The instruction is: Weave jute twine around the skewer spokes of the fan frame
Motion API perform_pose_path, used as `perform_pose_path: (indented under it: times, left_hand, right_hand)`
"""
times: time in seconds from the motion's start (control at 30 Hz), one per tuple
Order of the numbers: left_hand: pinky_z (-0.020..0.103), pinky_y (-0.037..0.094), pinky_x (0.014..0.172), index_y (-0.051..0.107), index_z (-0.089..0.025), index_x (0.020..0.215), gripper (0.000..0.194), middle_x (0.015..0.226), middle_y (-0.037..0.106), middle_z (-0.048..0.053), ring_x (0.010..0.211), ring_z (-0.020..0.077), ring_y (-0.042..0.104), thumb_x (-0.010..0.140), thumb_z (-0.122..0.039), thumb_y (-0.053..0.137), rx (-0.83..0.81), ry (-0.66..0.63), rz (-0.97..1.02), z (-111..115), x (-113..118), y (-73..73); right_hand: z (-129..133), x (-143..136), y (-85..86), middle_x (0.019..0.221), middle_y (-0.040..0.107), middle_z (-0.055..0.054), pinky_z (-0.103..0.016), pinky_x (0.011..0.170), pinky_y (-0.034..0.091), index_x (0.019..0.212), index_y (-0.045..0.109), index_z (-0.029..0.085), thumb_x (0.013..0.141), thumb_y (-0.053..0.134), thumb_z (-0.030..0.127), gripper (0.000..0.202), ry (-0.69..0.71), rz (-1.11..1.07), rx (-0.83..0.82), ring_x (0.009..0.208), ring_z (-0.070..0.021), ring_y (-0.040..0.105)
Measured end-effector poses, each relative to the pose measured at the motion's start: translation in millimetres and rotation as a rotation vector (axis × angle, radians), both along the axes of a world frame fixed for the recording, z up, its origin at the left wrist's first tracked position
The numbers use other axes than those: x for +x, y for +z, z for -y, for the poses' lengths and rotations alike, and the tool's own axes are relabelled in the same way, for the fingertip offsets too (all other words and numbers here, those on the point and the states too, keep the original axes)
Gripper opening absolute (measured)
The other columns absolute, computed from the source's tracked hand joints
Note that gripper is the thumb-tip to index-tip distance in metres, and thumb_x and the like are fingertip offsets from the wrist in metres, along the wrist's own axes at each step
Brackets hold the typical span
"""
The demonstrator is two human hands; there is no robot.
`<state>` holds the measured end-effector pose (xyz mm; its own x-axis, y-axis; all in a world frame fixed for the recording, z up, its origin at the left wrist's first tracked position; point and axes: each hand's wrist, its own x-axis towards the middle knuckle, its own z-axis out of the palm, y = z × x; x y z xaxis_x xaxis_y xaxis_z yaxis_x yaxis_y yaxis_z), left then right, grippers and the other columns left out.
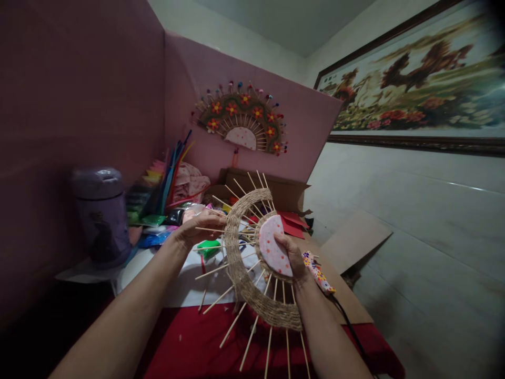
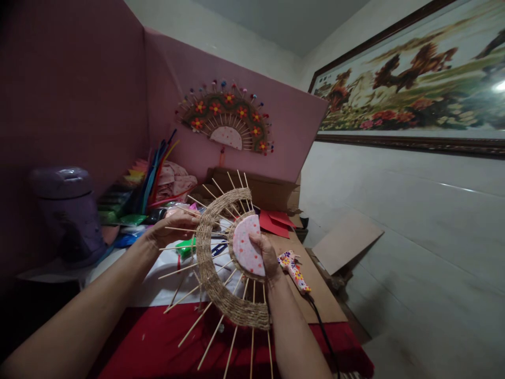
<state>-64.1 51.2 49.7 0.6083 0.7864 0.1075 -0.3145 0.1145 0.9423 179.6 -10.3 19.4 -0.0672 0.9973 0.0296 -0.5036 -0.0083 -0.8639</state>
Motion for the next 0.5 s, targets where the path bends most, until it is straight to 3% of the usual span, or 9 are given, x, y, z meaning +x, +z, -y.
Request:
perform_pose_path:
  times: [0.17, 0.37, 0.5]
  left_hand:
    - [0.016, 0.024, 0.034, 0.061, -0.008, 0.065, 0.016, 0.047, 0.048, -0.002, 0.037, 0.0039, 0.04, 0.062, -0.022, 0.068, 0.016, 0.012, -0.015, 1.0, 0.7, -0.1]
    - [0.019, 0.037, 0.045, 0.063, -0.008, 0.07, 0.016, 0.059, 0.06, 0.005, 0.051, 0.0097, 0.054, 0.061, -0.02, 0.069, -0.019, 0.005, 0.034, 1.0, 2.1, -1.3]
    - [0.018, 0.033, 0.04, 0.063, -0.007, 0.069, 0.015, 0.056, 0.058, 0.004, 0.046, 0.008, 0.051, 0.062, -0.019, 0.069, -0.019, 0.003, 0.032, 2.0, 2.8, 0.4]
  right_hand:
    - [-0.9, 0.5, -1.6, 0.072, 0.071, -0.006, -0.028, 0.054, 0.054, 0.083, 0.063, 0.012, 0.07, 0.059, 0.022, 0.016, -0.013, -0.006, -0.028, 0.062, -0.0198, 0.067]
    - [0.6, -0.6, 1.9, 0.071, 0.071, -0.005, -0.029, 0.057, 0.055, 0.083, 0.063, 0.013, 0.069, 0.06, 0.021, 0.017, -0.024, -0.003, -0.063, 0.062, -0.0197, 0.066]
    - [0.1, -0.2, 1.4, 0.067, 0.07, -0.004, -0.025, 0.054, 0.053, 0.079, 0.063, 0.012, 0.069, 0.061, 0.024, 0.016, -0.047, 0.006, -0.079, 0.058, -0.0171, 0.065]
